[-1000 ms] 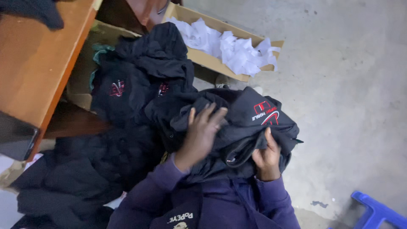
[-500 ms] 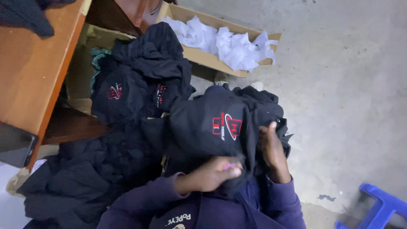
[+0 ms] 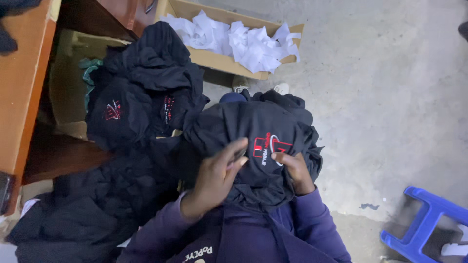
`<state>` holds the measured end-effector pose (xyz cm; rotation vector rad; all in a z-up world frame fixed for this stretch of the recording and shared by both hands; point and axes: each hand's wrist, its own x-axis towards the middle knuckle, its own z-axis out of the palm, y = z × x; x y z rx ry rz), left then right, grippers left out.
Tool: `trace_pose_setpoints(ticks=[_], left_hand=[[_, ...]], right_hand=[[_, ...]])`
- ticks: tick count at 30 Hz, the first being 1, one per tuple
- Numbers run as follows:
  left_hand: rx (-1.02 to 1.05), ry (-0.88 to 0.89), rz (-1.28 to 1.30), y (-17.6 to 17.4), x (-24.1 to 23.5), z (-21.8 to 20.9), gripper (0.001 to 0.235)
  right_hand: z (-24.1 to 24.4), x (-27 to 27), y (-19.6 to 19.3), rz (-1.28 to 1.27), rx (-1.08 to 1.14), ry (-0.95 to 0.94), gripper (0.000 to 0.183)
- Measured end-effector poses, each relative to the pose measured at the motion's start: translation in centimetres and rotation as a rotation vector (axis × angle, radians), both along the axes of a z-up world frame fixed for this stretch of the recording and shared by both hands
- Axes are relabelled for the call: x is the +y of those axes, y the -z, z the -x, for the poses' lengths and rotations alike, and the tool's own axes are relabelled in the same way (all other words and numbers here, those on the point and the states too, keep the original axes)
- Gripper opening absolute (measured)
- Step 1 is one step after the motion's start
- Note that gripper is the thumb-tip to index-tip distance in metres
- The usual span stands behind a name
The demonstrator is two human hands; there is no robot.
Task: The person uses small scissors to cut a red logo patch off a black jacket. They hold the jacket on their lap and carefully snip around the edges of the design.
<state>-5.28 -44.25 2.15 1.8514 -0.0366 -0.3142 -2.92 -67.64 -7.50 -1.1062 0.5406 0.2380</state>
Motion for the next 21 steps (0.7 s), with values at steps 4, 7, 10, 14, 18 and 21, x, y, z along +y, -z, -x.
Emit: trace_pose_setpoints(ticks=[4, 7, 10, 14, 18, 21], left_hand=[[-0.256, 0.085, -0.133, 4.4, -1.5, -2.0, 0.059], [-0.322, 0.111, -0.218, 9.4, -2.0, -1.4, 0.055], [-0.399, 0.081, -0.226, 11.1, -1.7, -1.2, 0.049], [-0.440, 0.057, -0.232, 10.5, -0.5, -1.4, 0.043], [-0.467, 0.027, -0.314, 9.4, -0.1, -1.7, 0.039], [-0.426, 0.026, -0.283, 9.3, -0.3, -2.0, 0.036]], right_hand=[[1.0, -1.4, 5.9, -0.068, -0.061, -0.111, 0.057], [0.7, -2.1, 6.8, -0.119, -0.024, -0.103, 0.069], [1.3, -3.9, 11.6, -0.125, 0.006, -0.072, 0.065], [1.2, -1.7, 6.9, -0.141, -0.002, -0.078, 0.052], [0.9, -1.5, 5.7, -0.152, -0.015, -0.070, 0.046], [1.2, -2.5, 8.8, -0.156, -0.048, -0.073, 0.047]])
